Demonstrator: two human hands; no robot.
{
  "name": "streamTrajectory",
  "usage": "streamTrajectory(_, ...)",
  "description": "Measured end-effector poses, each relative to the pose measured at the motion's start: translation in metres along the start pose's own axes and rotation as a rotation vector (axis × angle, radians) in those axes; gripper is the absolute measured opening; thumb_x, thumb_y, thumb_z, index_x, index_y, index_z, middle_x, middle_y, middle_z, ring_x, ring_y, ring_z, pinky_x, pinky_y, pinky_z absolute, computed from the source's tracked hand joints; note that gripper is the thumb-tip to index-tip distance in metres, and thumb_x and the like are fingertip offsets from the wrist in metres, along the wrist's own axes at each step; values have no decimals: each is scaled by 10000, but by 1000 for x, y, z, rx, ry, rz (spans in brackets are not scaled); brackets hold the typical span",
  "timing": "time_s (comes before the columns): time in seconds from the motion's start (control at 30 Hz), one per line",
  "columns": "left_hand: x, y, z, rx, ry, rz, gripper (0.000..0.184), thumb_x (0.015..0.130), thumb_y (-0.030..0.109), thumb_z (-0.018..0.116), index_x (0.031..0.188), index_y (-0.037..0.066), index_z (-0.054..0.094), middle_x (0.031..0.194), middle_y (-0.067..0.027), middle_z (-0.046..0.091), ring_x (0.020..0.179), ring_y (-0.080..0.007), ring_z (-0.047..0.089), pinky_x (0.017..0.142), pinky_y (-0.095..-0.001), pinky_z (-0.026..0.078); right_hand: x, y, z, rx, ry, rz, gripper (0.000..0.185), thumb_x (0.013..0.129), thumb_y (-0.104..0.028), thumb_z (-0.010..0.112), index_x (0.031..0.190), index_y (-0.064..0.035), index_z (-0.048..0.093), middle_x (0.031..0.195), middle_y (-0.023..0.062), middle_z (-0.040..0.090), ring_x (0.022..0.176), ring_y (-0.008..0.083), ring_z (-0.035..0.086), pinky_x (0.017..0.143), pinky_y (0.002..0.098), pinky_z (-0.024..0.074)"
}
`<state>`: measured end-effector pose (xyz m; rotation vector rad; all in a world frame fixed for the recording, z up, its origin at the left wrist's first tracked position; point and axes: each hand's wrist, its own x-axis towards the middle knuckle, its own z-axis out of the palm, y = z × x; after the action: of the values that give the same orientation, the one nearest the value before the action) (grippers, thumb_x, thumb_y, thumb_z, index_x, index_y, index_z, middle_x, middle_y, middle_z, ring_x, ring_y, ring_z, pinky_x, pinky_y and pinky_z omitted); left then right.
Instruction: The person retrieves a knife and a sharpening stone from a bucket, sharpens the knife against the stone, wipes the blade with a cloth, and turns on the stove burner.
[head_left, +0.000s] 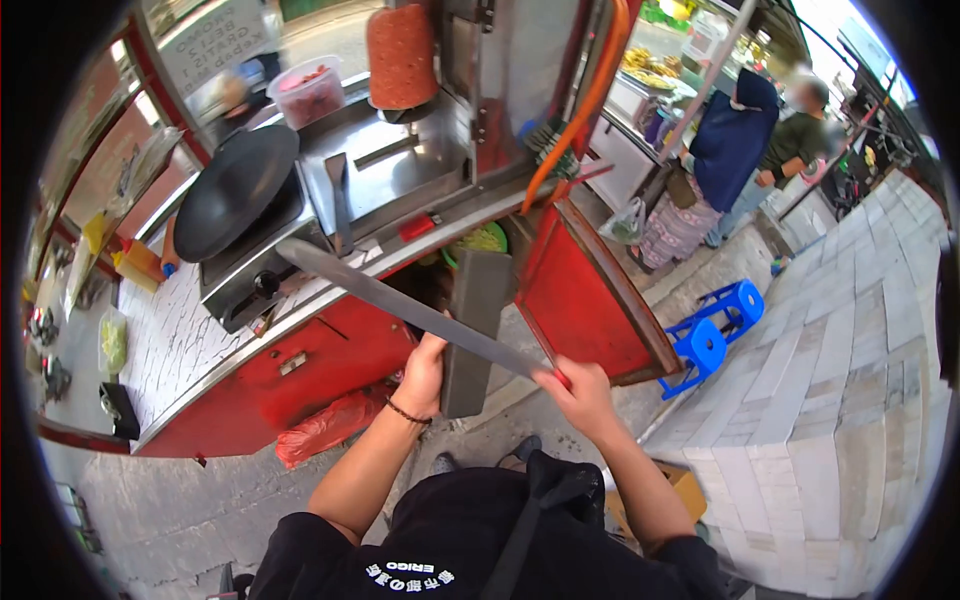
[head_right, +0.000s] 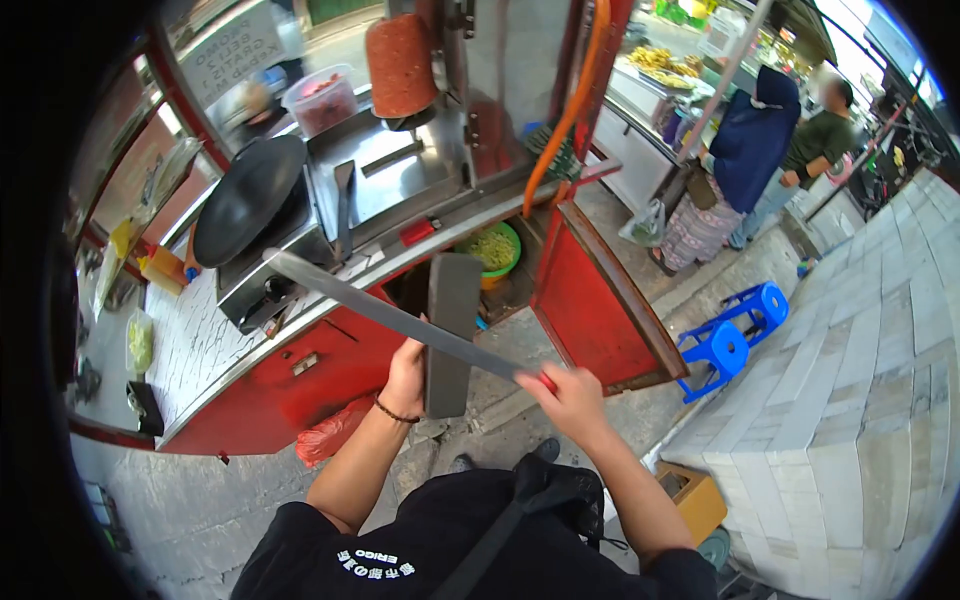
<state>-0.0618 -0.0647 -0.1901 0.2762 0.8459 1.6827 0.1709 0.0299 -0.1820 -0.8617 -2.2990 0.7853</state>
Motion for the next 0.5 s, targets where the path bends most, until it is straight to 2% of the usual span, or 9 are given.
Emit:
streamTrajectory(0.03, -6, -8, 13, 198, -68, 124, 444, 1048, 442, 479, 1167, 44, 638, 993, -50, 673, 886, -150, 645, 801, -326, 528, 23, -23, -5, 27, 55, -78, 464, 899, -400, 728, 658, -52, 537, 556, 165, 509, 503, 376, 530, 477, 440, 387)
streamTrajectory(0.1, -3, -15, 8, 147, -161, -4, 506, 1039, 497, 457, 1176, 41, 628, 1020, -76, 677, 908, -166, 652, 790, -326, 533, 57, -56, -16, 62, 105, -21, 476, 897, -405, 729, 663, -42, 529, 570, 169, 513, 516, 377, 540, 475, 441, 385)
streamTrajectory(0.13, -3, -13, 3, 97, -237, -105, 568, 1030, 551, 435, 1186, 38, 619, 1046, -102, 681, 929, -183, 658, 779, -326, 537, 64, -54, -16, 101, 140, -32, 464, 899, -292, 743, 660, -12, 461, 547, 143, 364, 467, 208, 361, 459, 368, 306)
streamTrajectory(0.2, -3, 0, 2, 56, -237, -99, 562, 1030, 548, 434, 1184, 40, 618, 1043, -122, 674, 898, -196, 664, 761, -332, 538, 51, -26, -15, 166, 58, 28, 471, 899, -344, 742, 660, -26, 490, 541, 151, 456, 459, 304, 450, 466, 396, 354)
streamTrajectory(0.3, -7, 29, -7, -89, -125, 94, 602, 1024, 568, 420, 1160, 14, 613, 1023, -138, 669, 804, -211, 656, 730, -319, 540, -22, 19, -15, 101, -51, 45, 472, 902, -312, 741, 627, -34, 478, 528, 148, 435, 458, 284, 424, 466, 387, 347)
streamTrajectory(0.33, -7, 39, -21, -147, 11, -6, 605, 1030, 554, 393, 1148, 2, 611, 1024, -141, 669, 834, -223, 652, 751, -356, 549, -43, 28, -15, 56, -76, 67, 473, 902, -308, 741, 616, -40, 476, 526, 150, 441, 458, 288, 447, 466, 389, 353)
streamTrajectory(0.4, -10, 50, -25, -169, -176, 24, 601, 1035, 532, 371, 1169, -2, 611, 1040, -132, 673, 874, -223, 659, 765, -370, 560, -55, 38, -19, -1, -104, 91, 474, 896, -321, 746, 614, -46, 484, 526, 151, 452, 463, 301, 472, 467, 395, 359)
streamTrajectory(0.43, -12, 45, -26, -162, -176, 8, 601, 1035, 532, 371, 1169, -2, 611, 1040, -132, 673, 874, -223, 659, 765, -370, 560, -65, 38, -19, -72, -112, 145, 475, 891, -334, 751, 611, -51, 492, 525, 151, 462, 468, 314, 496, 468, 401, 365)
streamTrajectory(0.5, -11, 13, -21, -28, -19, -27, 571, 1040, 511, 387, 1187, 8, 614, 1033, -117, 680, 880, -213, 662, 748, -350, 564, -24, 3, -21, -33, -24, 49, 481, 884, -373, 751, 616, -54, 510, 530, 153, 486, 486, 340, 533, 472, 415, 379)
